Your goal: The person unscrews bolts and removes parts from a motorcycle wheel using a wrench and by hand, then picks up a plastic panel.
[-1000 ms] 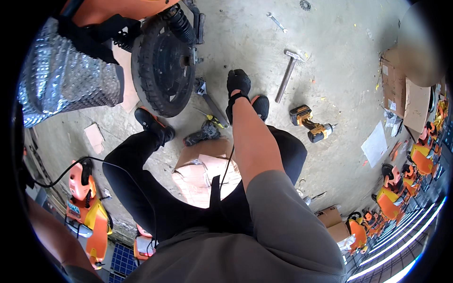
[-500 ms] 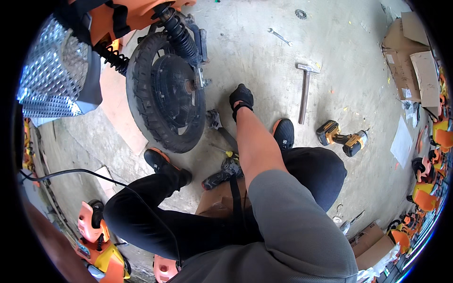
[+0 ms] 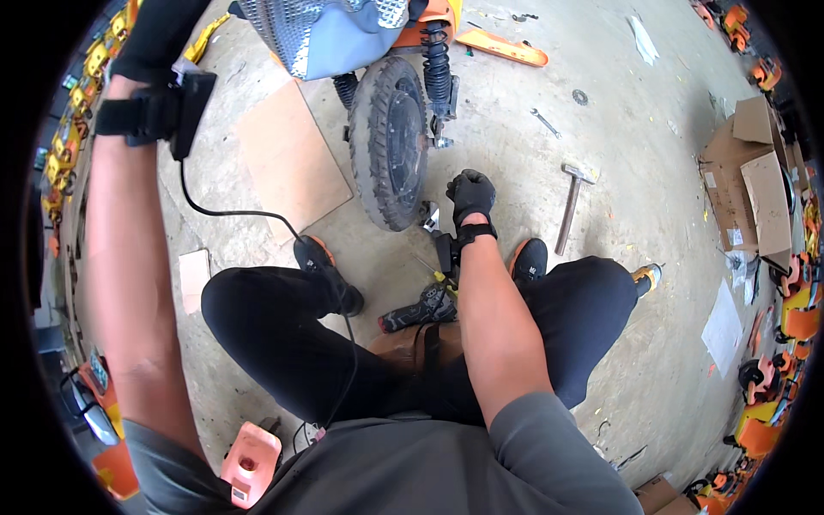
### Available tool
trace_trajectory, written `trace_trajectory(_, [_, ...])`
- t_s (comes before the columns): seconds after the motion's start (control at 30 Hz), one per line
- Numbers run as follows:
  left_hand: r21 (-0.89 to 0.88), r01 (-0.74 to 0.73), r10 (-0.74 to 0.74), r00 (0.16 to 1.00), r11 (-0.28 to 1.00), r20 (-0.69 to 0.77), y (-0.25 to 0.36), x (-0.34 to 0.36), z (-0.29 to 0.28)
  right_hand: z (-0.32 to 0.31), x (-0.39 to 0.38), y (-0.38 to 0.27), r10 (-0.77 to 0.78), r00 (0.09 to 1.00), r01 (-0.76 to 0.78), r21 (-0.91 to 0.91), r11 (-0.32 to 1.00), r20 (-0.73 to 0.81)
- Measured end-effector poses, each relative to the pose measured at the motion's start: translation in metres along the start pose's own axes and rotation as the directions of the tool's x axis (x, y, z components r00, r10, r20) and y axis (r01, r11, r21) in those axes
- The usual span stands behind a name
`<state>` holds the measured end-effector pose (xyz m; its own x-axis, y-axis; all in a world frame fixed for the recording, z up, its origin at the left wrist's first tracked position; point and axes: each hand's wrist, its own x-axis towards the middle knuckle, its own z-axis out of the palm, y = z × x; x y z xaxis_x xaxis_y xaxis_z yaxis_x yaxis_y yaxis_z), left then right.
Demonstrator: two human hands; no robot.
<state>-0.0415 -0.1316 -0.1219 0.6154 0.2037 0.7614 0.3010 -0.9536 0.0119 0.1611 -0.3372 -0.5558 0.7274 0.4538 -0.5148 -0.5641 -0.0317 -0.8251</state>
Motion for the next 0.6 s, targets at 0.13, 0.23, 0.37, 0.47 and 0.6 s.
trace_trajectory(0.13, [-0.336,0.41,-0.378,0.912,0.848,0.16,0.013,-0.095,0.016,0.029,-0.086,-0.043,-0.177,0.975,0.155,0.161,0.975,0.136])
trace_trajectory(0.23, [-0.359,0.721,-0.668,0.689,0.593,0.28,0.031,-0.143,0.011,0.054,-0.144,-0.066,-0.233,0.86,0.168,0.179,0.969,0.454])
trace_trajectory(0.37, [-0.387,0.816,-0.729,0.566,0.429,0.386,0.041,-0.172,0.01,0.08,-0.189,-0.082,-0.151,0.704,-0.05,0.261,0.964,0.694])
trace_trajectory(0.47, [-0.445,0.784,-0.701,0.603,0.433,0.381,0.045,-0.175,0.021,0.089,-0.195,-0.085,-0.139,0.647,-0.091,0.256,0.962,0.75])
trace_trajectory(0.6, [-0.419,0.772,-0.697,0.623,0.477,0.355,0.037,-0.181,0.03,0.105,-0.192,-0.071,-0.102,0.612,-0.178,0.263,0.948,0.784])
